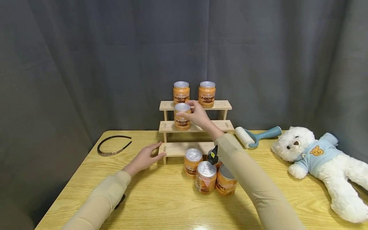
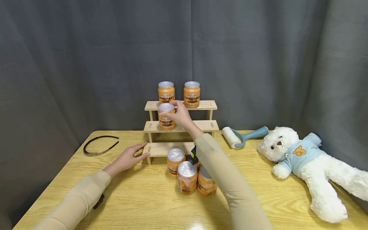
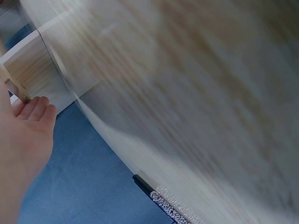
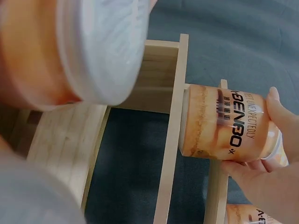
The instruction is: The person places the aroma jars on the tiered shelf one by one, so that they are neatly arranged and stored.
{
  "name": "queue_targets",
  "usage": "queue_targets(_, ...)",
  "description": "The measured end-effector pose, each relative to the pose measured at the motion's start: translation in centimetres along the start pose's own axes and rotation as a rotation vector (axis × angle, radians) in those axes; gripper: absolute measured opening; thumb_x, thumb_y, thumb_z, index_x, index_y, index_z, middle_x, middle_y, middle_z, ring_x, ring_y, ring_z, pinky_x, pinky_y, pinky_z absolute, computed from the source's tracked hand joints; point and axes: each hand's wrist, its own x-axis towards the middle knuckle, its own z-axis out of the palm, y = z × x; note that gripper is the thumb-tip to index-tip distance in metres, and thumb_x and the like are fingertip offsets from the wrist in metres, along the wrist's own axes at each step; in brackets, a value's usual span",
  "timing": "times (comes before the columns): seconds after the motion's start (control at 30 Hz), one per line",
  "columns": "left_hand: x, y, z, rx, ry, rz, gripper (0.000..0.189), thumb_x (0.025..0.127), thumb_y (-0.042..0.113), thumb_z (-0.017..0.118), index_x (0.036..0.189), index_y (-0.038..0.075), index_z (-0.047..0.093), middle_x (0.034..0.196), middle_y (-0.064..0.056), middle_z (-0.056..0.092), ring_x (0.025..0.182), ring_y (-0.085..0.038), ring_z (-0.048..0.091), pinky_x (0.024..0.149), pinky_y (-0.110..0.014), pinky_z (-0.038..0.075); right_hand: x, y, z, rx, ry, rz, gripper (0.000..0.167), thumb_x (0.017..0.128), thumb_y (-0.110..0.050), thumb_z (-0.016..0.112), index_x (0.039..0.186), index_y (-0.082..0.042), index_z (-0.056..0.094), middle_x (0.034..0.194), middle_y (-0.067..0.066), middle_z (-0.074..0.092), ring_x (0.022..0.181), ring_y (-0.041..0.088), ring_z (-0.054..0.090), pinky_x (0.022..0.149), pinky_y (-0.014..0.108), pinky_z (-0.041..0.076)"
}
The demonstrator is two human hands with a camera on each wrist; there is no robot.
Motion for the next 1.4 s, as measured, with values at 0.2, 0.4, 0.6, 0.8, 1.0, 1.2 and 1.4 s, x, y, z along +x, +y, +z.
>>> queue_targets(0.2,0.0,0.0,0.1,-0.004,-0.01,-0.009,0.075,0.091,0.053,0.052,0.148,0.01,0.03,0.15,-0.014,0.033,0.136,-0.035,0.034,0.108,-0.053,0.035,0.1,0.1,0.1,-0.014,0.001,0.007,0.075,0.08,-0.037,0.075,0.14,-0.01,0.039,0.137,0.009,0.046,0.121,0.026,0.049,0.095,0.039,0.048)
queue_targets(0.4,0.1,0.1,-0.1,-0.015,-0.024,-0.024,0.076,0.091,0.054,0.052,0.148,0.01,0.029,0.151,-0.012,0.032,0.137,-0.034,0.033,0.109,-0.052,0.034,0.1,0.1,0.4,-0.031,0.048,-0.022,0.073,0.08,-0.036,0.075,0.139,-0.009,0.042,0.138,0.008,0.043,0.121,0.027,0.048,0.097,0.038,0.047)
queue_targets(0.6,0.3,0.0,0.0,-0.009,-0.007,-0.011,0.075,0.091,0.054,0.052,0.148,0.01,0.031,0.15,-0.013,0.033,0.136,-0.035,0.034,0.109,-0.052,0.034,0.0,0.0,0.4,-0.039,0.05,-0.028,0.073,0.081,-0.036,0.074,0.141,-0.009,0.042,0.138,0.01,0.041,0.122,0.029,0.048,0.099,0.037,0.047)
queue_targets(0.8,0.5,-0.1,-0.1,-0.01,-0.009,-0.007,0.076,0.09,0.056,0.052,0.148,0.011,0.031,0.15,-0.013,0.033,0.135,-0.034,0.035,0.108,-0.051,0.036,-0.1,0.1,-0.7,-0.043,-0.027,0.014,0.086,0.081,-0.039,0.073,0.15,-0.016,0.026,0.141,0.013,0.043,0.127,0.029,0.046,0.102,0.041,0.044)
queue_targets(1.0,0.6,-0.3,0.0,-0.006,-0.015,-0.01,0.077,0.09,0.057,0.05,0.148,0.011,0.03,0.151,-0.012,0.033,0.136,-0.034,0.035,0.108,-0.051,0.035,-0.9,0.3,-2.3,-0.017,-0.078,0.031,0.08,0.082,-0.038,0.072,0.146,-0.011,0.034,0.145,0.01,0.042,0.133,0.025,0.041,0.107,0.039,0.041)
queue_targets(1.2,0.5,-0.3,-0.1,-0.01,-0.012,-0.024,0.077,0.09,0.058,0.05,0.148,0.012,0.029,0.151,-0.012,0.032,0.136,-0.034,0.035,0.108,-0.051,0.036,-2.3,0.5,-4.1,-0.057,-0.12,0.043,0.072,0.083,-0.044,0.07,0.141,-0.011,0.043,0.144,0.006,0.045,0.132,0.021,0.042,0.107,0.039,0.041)
queue_targets(1.4,0.7,-0.2,0.0,-0.018,-0.016,-0.023,0.078,0.09,0.057,0.051,0.148,0.011,0.03,0.151,-0.013,0.032,0.136,-0.034,0.034,0.108,-0.051,0.036,-4.4,0.9,-6.2,-0.08,-0.163,0.041,0.062,0.086,-0.038,0.067,0.138,-0.011,0.047,0.142,0.008,0.047,0.131,0.023,0.044,0.106,0.04,0.042)
